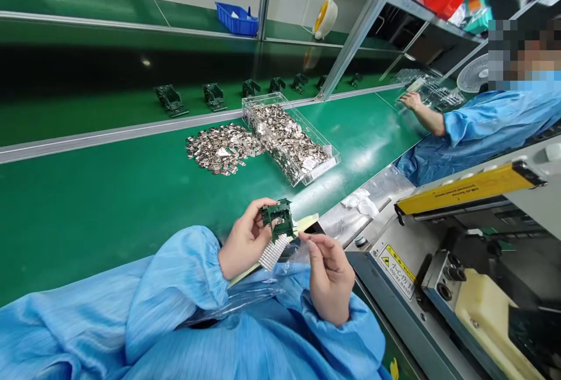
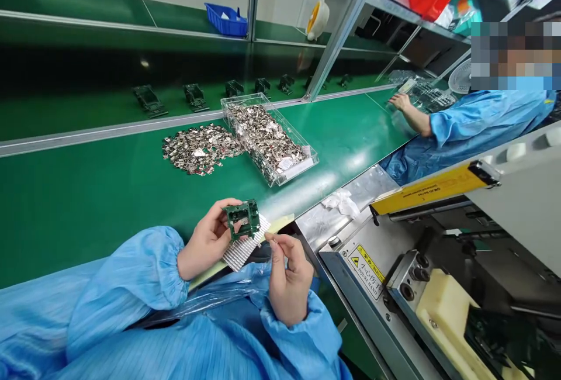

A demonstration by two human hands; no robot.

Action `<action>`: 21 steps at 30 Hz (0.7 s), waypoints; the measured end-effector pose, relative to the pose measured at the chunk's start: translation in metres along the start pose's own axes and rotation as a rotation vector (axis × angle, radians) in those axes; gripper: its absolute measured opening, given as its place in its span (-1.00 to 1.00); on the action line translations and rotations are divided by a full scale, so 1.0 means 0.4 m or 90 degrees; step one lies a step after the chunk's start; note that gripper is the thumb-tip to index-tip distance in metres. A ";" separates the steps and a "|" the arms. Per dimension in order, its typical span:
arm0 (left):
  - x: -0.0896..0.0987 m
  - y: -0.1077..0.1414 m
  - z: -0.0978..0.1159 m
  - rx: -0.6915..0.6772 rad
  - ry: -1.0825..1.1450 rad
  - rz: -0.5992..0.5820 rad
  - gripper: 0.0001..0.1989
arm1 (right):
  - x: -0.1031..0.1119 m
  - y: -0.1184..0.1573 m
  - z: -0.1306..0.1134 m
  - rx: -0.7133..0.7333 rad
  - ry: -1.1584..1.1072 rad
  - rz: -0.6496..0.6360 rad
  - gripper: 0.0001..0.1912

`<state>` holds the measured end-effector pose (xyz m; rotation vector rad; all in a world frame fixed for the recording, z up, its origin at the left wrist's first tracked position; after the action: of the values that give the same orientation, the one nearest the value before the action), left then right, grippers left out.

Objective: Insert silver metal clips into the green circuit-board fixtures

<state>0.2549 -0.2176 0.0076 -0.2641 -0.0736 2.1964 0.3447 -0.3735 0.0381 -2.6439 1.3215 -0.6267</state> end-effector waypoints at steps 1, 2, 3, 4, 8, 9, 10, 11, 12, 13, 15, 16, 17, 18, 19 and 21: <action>0.001 0.003 -0.001 -0.002 -0.015 -0.002 -0.67 | -0.017 -0.007 -0.007 0.019 -0.002 0.015 -0.87; 0.002 0.006 -0.001 -0.006 -0.033 -0.005 -0.67 | -0.034 -0.014 -0.012 0.035 0.001 0.026 -0.90; 0.001 0.008 0.000 -0.010 -0.054 -0.008 -0.67 | -0.050 -0.021 -0.014 0.041 0.004 0.036 -0.93; 0.000 0.010 0.001 -0.015 -0.076 -0.012 -0.66 | -0.065 -0.028 -0.014 0.036 0.004 0.043 -0.97; -0.006 0.015 0.011 -0.026 -0.112 -0.031 -0.65 | -0.100 -0.047 -0.014 -0.016 0.031 0.039 -0.89; -0.008 0.016 0.013 -0.027 -0.111 -0.037 -0.65 | -0.104 -0.049 -0.018 -0.018 0.050 0.032 -0.88; -0.009 0.016 0.016 -0.026 -0.113 -0.042 -0.66 | -0.106 -0.050 -0.024 -0.013 0.072 0.026 -0.88; -0.010 0.017 0.017 -0.024 -0.118 -0.047 -0.67 | -0.107 -0.050 -0.030 -0.004 0.096 0.020 -0.88; -0.011 0.018 0.018 -0.024 -0.127 -0.053 -0.67 | -0.107 -0.051 -0.035 0.006 0.116 0.018 -0.89; -0.013 0.018 0.020 -0.026 -0.140 -0.058 -0.68 | -0.104 -0.051 -0.039 0.017 0.133 0.018 -0.89; -0.015 0.020 0.026 -0.037 -0.172 -0.064 -0.69 | -0.097 -0.051 -0.041 0.025 0.148 0.023 -0.90; -0.016 0.021 0.029 -0.045 -0.192 -0.064 -0.69 | -0.094 -0.052 -0.038 0.021 0.145 0.023 -0.89; -0.017 0.022 0.033 -0.053 -0.213 -0.062 -0.69 | -0.092 -0.052 -0.033 0.013 0.135 0.020 -0.88; -0.017 0.024 0.036 -0.061 -0.229 -0.059 -0.69 | -0.092 -0.053 -0.028 0.003 0.119 0.014 -0.87; -0.018 0.026 0.040 -0.069 -0.237 -0.056 -0.69 | -0.093 -0.053 -0.022 -0.009 0.096 0.008 -0.86; -0.021 0.030 0.046 -0.084 -0.224 -0.061 -0.70 | -0.097 -0.052 -0.010 -0.034 0.024 0.003 -0.84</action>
<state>0.2463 -0.2305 0.0253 0.0550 -0.4191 2.1233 0.3378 -0.3298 0.0358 -2.6832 1.3719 -0.6533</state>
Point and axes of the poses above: each hand's wrist, its own y-axis away from the middle knuckle, its own x-axis out of the back of the hand, z = x × y, the point moved 8 cm from there along -y, towards the middle knuckle, and after that the axes turned 3 degrees about -z, right-handed, at the moved point
